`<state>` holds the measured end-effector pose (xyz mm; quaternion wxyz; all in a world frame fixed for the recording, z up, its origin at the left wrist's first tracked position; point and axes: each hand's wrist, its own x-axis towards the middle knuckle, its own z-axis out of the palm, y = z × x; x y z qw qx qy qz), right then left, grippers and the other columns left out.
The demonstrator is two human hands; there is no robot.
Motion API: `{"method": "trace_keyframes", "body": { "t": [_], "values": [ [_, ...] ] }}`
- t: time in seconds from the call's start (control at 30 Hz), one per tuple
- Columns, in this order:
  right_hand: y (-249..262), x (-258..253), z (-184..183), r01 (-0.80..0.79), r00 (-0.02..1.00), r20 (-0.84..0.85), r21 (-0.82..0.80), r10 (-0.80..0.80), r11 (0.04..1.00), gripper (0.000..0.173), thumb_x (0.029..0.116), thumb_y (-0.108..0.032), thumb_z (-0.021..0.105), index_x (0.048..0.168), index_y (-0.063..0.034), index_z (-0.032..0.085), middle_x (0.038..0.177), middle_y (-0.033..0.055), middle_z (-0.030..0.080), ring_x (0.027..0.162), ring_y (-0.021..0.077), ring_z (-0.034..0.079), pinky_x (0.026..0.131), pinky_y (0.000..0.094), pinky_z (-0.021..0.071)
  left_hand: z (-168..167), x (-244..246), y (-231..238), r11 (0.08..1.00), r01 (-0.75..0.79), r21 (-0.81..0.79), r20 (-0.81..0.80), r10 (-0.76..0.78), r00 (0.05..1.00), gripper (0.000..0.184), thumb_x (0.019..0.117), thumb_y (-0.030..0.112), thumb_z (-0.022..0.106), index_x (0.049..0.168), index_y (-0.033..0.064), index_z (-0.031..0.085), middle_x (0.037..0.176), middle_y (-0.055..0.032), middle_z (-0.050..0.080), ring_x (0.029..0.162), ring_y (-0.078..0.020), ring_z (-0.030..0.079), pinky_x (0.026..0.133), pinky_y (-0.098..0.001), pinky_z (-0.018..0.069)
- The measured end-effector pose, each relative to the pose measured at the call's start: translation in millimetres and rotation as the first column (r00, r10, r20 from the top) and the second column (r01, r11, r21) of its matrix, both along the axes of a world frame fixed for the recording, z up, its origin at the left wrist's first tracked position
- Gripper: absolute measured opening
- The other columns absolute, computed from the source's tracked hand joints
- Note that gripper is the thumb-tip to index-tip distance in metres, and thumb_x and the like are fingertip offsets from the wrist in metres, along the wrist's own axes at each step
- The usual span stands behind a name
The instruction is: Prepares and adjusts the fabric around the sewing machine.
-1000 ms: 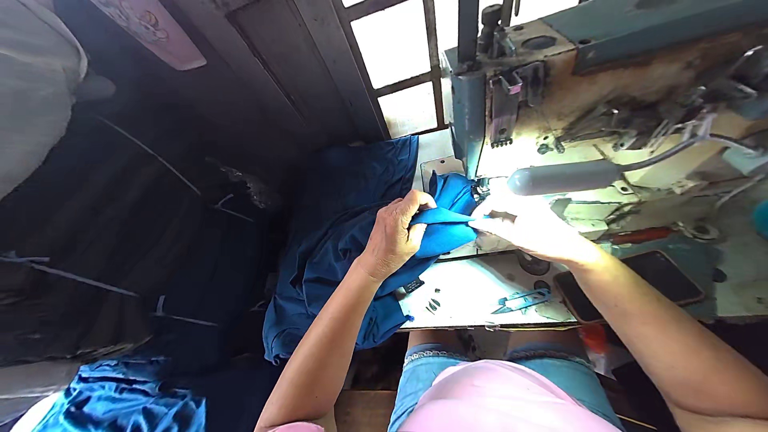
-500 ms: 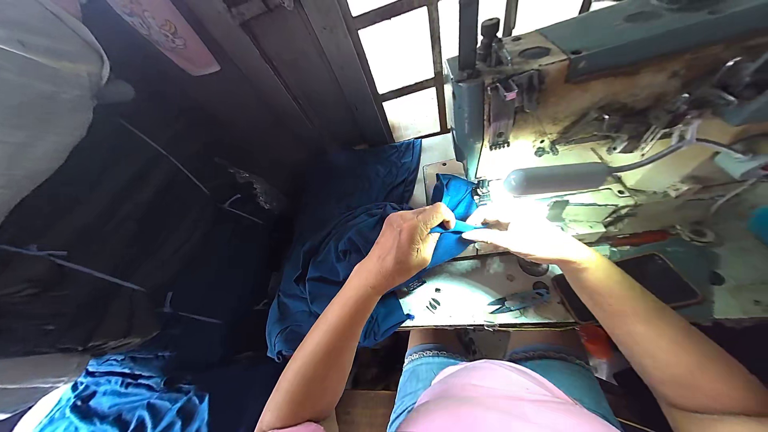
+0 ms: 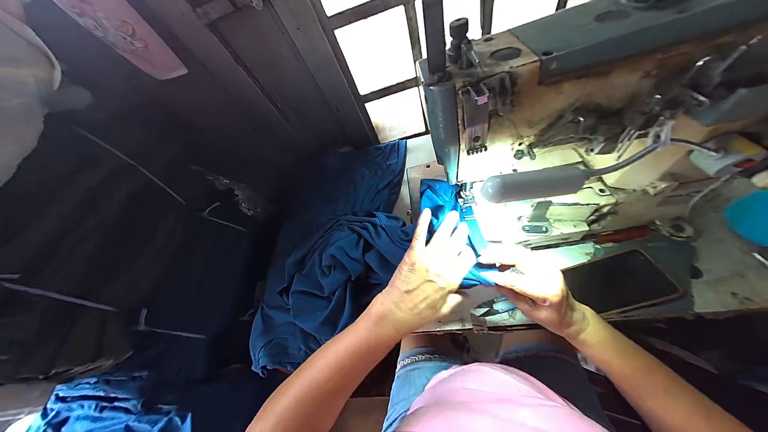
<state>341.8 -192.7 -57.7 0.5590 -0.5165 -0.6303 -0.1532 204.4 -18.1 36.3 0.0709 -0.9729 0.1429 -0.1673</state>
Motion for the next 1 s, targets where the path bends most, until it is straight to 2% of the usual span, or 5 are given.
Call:
{"method": "trace_keyframes", "body": {
  "t": [0.1,0.23,0.53,0.77,1.0],
  "values": [
    [3.2,-2.5,-9.9,0.048,0.999,-0.029,0.048,-0.046,0.998,0.012,0.0999,-0.012,0.067,0.099,-0.0028,0.075,0.105,0.0145,0.073,0.109,0.0182,0.069,0.097,0.0284,0.0552,-20.9,3.1,15.1,0.996,-0.092,-0.001,0.088,0.092,0.992,0.040,0.0766,-0.005,0.073,0.115,0.0080,0.071,0.141,-0.0214,0.061,0.141,-0.0429,0.048,0.108,-0.0731,0.0355],
    [5.5,-7.8,-13.6,0.075,0.995,-0.067,0.081,-0.070,0.994,0.014,0.1004,-0.014,0.066,0.100,-0.0044,0.076,0.104,0.0125,0.076,0.111,0.0179,0.070,0.100,0.0308,0.0548,-21.9,2.1,18.2,0.997,-0.076,0.028,0.272,0.066,0.960,0.025,0.0948,0.001,0.055,0.103,0.0134,0.075,0.124,-0.0089,0.074,0.111,-0.0318,0.070,0.077,-0.0442,0.0537],
    [21.5,5.2,12.3,0.171,0.952,-0.236,-0.121,-0.196,0.978,0.019,0.0982,-0.016,0.067,0.100,-0.0016,0.079,0.097,0.0095,0.077,0.089,0.0099,0.073,0.084,0.0245,0.0591,6.4,52.5,34.0,0.994,-0.088,-0.058,0.125,0.095,0.988,0.009,0.0895,-0.002,0.065,0.085,0.0002,0.072,0.089,-0.0141,0.069,0.096,-0.0327,0.067,0.083,-0.0442,0.0538],
    [32.1,4.8,26.5,0.276,0.872,-0.300,-0.350,-0.386,0.895,0.022,0.0989,-0.020,0.062,0.104,-0.0066,0.078,0.094,0.0059,0.075,0.073,0.0083,0.070,0.069,0.0268,0.0609,-7.5,53.7,32.4,0.966,-0.025,-0.256,0.318,0.109,0.942,0.014,0.0831,-0.006,0.061,0.088,0.0005,0.073,0.098,-0.0146,0.069,0.104,-0.0326,0.065,0.090,-0.0450,0.0533],
    [18.2,4.9,39.8,-0.100,0.819,-0.562,-0.338,-0.115,0.936,0.032,0.0958,-0.009,0.061,0.126,0.0009,0.064,0.100,0.0026,0.072,0.072,0.0009,0.067,0.067,0.0172,0.0592,-12.1,-15.3,38.4,0.830,0.050,-0.556,0.236,0.099,0.967,0.060,0.0837,0.031,0.079,0.138,0.0128,0.061,0.158,-0.0174,0.043,0.151,-0.0332,0.033,0.121,-0.0538,0.0334]
  ]
}}
